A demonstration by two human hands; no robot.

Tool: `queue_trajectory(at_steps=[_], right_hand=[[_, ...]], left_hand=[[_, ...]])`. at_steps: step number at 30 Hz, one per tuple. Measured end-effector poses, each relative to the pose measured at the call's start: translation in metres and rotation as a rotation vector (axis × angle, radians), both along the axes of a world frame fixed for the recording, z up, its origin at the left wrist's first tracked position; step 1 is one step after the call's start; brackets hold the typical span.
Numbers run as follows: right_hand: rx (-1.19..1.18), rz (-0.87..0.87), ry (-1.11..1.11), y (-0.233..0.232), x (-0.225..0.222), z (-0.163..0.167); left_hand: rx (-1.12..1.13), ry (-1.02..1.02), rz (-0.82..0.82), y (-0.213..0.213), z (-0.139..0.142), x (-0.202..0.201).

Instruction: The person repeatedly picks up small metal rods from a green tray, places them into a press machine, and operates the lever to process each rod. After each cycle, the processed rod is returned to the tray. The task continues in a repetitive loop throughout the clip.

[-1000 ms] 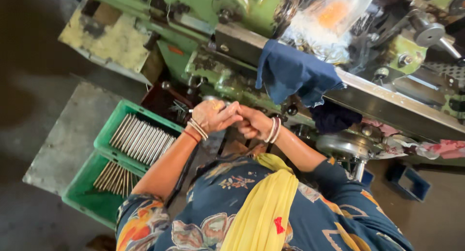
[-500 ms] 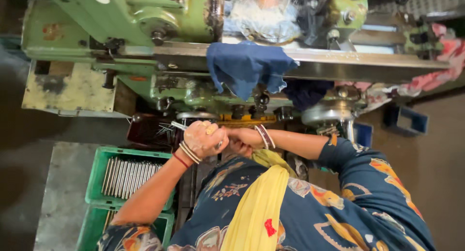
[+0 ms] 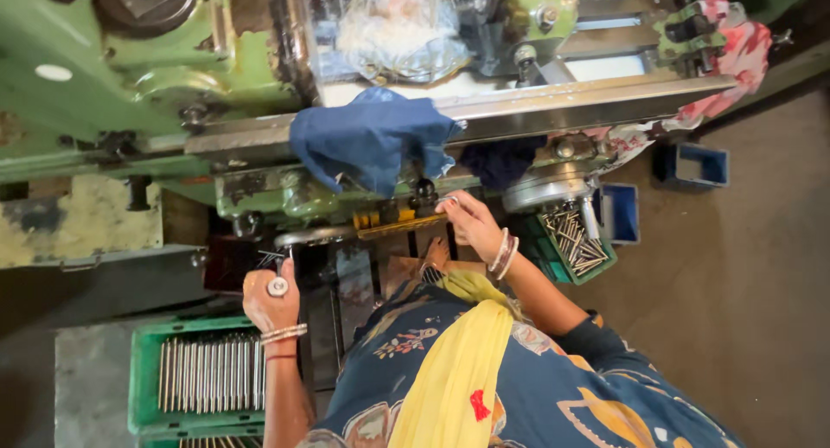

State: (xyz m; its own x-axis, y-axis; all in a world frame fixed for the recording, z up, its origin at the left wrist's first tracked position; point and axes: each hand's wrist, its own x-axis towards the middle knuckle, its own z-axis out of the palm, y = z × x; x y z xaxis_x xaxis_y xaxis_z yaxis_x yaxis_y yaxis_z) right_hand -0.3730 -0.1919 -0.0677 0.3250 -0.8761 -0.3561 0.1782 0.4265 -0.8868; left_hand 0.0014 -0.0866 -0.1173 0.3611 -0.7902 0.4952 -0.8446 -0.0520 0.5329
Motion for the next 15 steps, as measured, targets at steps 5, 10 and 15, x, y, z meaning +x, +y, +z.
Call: queue_trajectory(at_steps=[5, 10, 15], right_hand=[[-0.219, -0.041, 0.088, -0.028, -0.017, 0.042], [-0.699, -0.087, 0.35, -0.058, -0.029, 0.099], [-1.254, -0.162, 0.859, -0.137, -0.095, 0.143]], left_hand=[[-0.038, 0.067, -0.127, -0.029, 0.016, -0.033], [-0.108, 0.071, -0.333, -0.102, 0.096, -0.082], [-0.212, -0.111, -0.544, -0.193, 0.165, -0.12]])
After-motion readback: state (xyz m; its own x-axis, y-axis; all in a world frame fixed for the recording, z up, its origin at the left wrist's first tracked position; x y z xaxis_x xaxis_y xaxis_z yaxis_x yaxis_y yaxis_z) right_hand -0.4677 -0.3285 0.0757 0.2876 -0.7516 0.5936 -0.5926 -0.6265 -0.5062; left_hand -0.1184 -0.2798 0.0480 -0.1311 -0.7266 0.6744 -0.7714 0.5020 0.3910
